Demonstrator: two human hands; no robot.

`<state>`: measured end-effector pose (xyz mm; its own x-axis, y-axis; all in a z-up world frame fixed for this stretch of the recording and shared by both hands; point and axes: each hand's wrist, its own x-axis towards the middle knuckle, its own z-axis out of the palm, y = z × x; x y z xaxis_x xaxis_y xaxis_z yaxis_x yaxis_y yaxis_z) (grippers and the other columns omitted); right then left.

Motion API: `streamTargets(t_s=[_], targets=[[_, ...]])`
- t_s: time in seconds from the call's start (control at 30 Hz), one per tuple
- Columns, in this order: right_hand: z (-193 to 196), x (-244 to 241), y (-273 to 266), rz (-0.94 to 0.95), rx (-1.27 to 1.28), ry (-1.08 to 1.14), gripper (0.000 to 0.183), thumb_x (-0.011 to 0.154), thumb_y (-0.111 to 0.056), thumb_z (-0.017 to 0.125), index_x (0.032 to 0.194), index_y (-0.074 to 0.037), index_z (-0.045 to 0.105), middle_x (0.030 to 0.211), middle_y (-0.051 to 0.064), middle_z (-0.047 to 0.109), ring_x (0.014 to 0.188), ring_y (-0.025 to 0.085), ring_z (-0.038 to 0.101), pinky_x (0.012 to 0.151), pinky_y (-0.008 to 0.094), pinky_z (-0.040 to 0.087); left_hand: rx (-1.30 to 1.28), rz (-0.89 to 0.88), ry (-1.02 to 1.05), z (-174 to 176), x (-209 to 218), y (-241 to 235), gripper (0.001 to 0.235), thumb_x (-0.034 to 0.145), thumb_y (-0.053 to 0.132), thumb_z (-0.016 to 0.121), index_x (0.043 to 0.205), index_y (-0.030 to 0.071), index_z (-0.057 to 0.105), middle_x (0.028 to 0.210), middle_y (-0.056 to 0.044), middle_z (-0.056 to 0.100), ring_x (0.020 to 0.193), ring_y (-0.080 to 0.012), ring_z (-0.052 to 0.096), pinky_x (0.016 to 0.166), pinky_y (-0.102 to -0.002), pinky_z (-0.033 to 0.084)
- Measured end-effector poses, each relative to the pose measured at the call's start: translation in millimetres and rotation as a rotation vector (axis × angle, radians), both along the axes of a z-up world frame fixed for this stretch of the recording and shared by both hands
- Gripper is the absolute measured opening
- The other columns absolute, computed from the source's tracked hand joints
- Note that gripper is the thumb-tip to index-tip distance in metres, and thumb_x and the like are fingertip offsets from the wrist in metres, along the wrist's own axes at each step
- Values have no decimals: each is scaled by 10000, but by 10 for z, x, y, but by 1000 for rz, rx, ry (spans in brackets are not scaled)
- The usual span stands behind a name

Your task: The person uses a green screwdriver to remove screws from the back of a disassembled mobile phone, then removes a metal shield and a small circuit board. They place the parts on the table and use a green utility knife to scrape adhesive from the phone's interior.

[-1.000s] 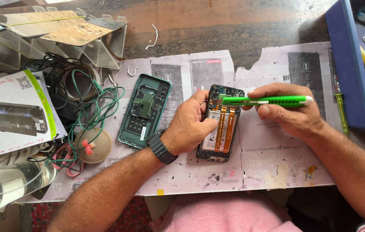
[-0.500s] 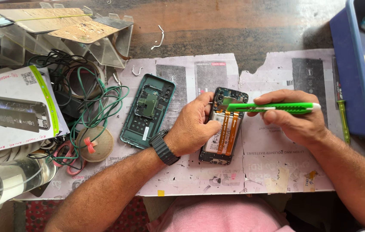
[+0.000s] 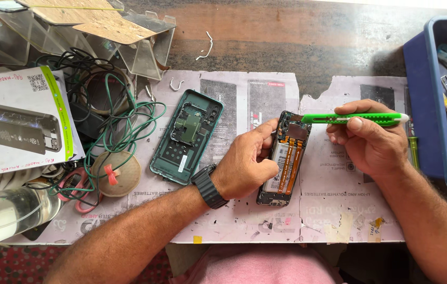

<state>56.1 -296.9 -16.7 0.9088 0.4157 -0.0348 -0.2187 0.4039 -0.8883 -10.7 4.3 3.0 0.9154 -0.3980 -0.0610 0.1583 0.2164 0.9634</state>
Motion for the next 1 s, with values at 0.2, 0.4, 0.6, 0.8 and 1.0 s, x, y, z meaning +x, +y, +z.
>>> streamTargets(t_s=[0.2, 0.4, 0.6, 0.8, 1.0], targets=[[12, 31, 19, 4, -26, -8, 224, 1052, -74, 704, 1205, 87, 673, 973, 249, 728, 812, 230, 700, 848, 354, 589, 70, 11, -46, 56, 17, 12, 889, 727, -6, 536, 1579, -91, 295, 947, -64, 687, 878, -117, 671, 819, -245, 574], [24, 33, 17, 7, -37, 14, 224, 1053, -75, 705, 1205, 86, 676, 974, 252, 729, 810, 227, 702, 852, 361, 594, 124, 13, -61, 59, 20, 7, 902, 712, 10, 542, 1570, -106, 292, 904, -77, 684, 841, -133, 691, 791, -266, 597], [80, -4, 78, 5, -131, -123, 230, 1024, -97, 707, 1209, 40, 685, 960, 224, 740, 846, 228, 724, 734, 299, 602, 189, 45, -13, 59, 33, -13, 750, 783, 1, 547, 1509, -76, 374, 831, -39, 653, 768, -110, 651, 689, -265, 566], [285, -111, 345, 75, -438, -1026, 204, 943, -106, 702, 1146, -88, 717, 889, 71, 746, 737, 122, 739, 580, 266, 625, 155, 67, 49, 53, 64, -26, 571, 844, -19, 516, 1414, -10, 508, 890, -50, 738, 772, -85, 663, 693, -250, 565], [591, -197, 457, 103, -716, -1322, 301, 799, -6, 777, 1073, -115, 721, 934, 110, 723, 688, 163, 668, 558, 327, 529, 106, 54, 91, 38, 95, -30, 531, 829, -47, 524, 1360, -26, 538, 952, -71, 753, 831, -89, 686, 746, -255, 589]])
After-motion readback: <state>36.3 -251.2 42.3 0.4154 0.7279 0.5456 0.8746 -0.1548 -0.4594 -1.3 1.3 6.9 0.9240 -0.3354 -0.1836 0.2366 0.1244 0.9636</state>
